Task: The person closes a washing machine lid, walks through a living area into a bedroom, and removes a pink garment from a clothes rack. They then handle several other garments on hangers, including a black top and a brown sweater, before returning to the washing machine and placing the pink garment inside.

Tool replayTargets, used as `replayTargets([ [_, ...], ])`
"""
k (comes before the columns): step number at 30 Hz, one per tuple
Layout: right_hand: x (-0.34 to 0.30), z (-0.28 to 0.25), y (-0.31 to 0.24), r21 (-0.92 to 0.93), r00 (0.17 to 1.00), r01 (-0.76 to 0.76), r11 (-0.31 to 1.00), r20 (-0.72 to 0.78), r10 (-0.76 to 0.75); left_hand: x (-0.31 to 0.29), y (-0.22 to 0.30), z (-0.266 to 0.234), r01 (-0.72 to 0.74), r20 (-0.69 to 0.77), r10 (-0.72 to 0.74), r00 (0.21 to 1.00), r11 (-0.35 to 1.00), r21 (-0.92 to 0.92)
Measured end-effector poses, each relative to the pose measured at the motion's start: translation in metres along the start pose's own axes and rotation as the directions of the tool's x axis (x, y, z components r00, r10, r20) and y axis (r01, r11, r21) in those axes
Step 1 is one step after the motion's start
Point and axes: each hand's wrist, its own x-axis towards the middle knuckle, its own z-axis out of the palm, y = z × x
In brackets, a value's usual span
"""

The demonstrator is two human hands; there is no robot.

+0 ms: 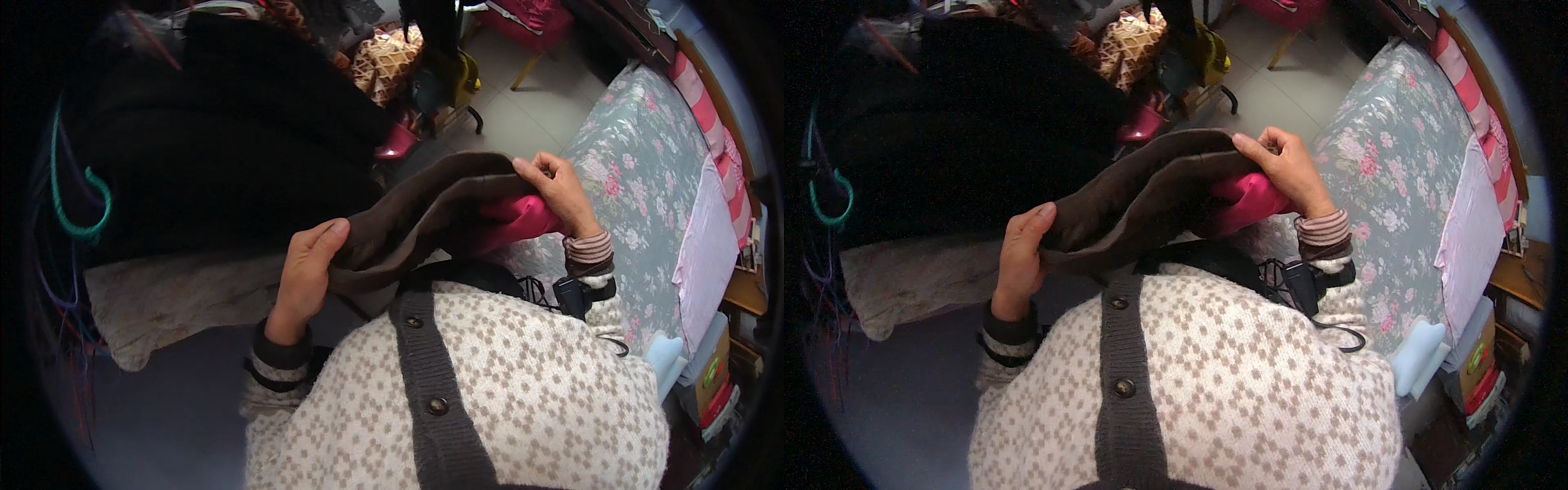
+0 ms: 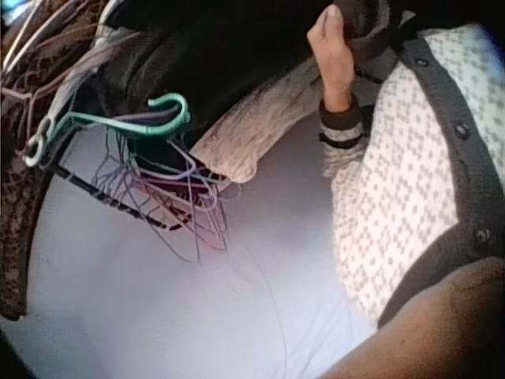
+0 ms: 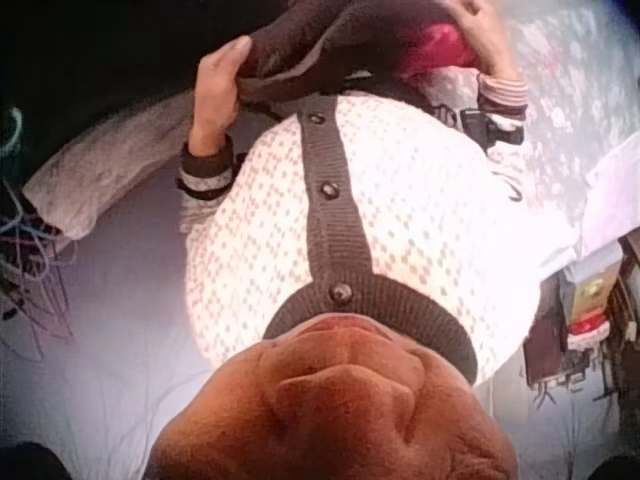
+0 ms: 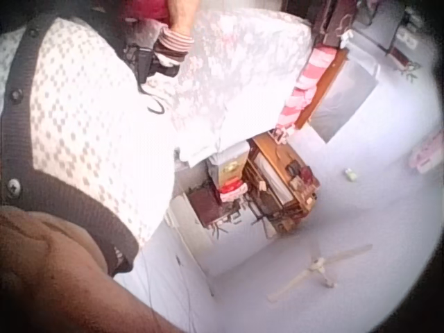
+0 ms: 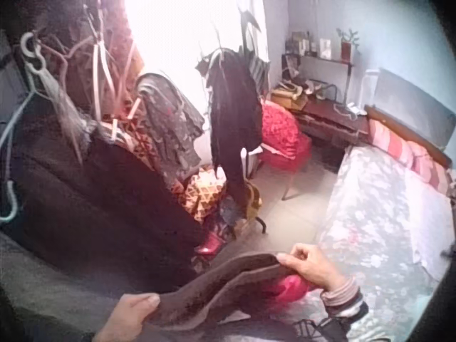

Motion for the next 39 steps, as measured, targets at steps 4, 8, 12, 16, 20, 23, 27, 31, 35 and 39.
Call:
replayTargets([
  [4, -0.011, 0.014, -0.006, 0.099, 0.996, 0.049, 0.994, 0.069, -0.056, -0.029, 0.01, -0.006, 0.014, -0.132, -0.052, 0.99, 0.963, -0.269],
  [8, -0.023, 0.024, -0.019, 0.268, 0.982, 0.063, 0.961, 0.156, -0.108, -0.055, 0.017, -0.012, 0.038, -0.141, -0.125, 0.982, 0.865, -0.5],
  [12, -0.018, 0.024, -0.024, 0.193, 0.946, 0.054, 0.98, 0.303, -0.112, -0.073, 0.024, -0.015, 0.005, -0.121, -0.102, 0.987, 0.784, -0.621],
  [16, -0.018, 0.015, -0.031, 0.181, 0.931, 0.138, 0.974, 0.31, -0.19, -0.084, 0.043, -0.008, -0.02, -0.166, -0.103, 0.981, 0.792, -0.61],
  [20, -0.039, -0.012, -0.067, 0.348, 0.818, 0.382, 0.856, 0.304, -0.489, -0.123, 0.082, 0.014, -0.289, -0.116, 0.27, 0.956, 0.794, -0.535],
  [23, -0.062, -0.016, -0.103, 0.621, 0.731, 0.441, 0.648, 0.169, -0.661, -0.145, 0.113, 0.022, -0.516, 0.028, 0.625, 0.78, 0.667, -0.538],
  [27, -0.068, -0.003, -0.139, 0.676, 0.503, 0.554, 0.485, 0.193, -0.843, -0.15, 0.155, 0.022, -0.494, 0.398, 0.698, 0.595, 0.708, -0.504],
  [31, -0.076, 0.002, -0.155, 0.661, 0.44, 0.576, 0.481, 0.246, -0.864, -0.161, 0.164, 0.056, -0.634, 0.285, 0.746, 0.602, 0.664, -0.398],
  [35, -0.08, -0.001, -0.158, 0.686, 0.399, 0.567, 0.456, 0.256, -0.881, -0.166, 0.155, 0.056, -0.694, 0.332, 0.792, 0.512, 0.61, -0.383],
  [39, -0.073, -0.009, -0.158, 0.703, 0.376, 0.562, 0.436, 0.252, -0.891, -0.162, 0.145, 0.041, -0.647, 0.189, 0.727, 0.66, 0.678, -0.35],
])
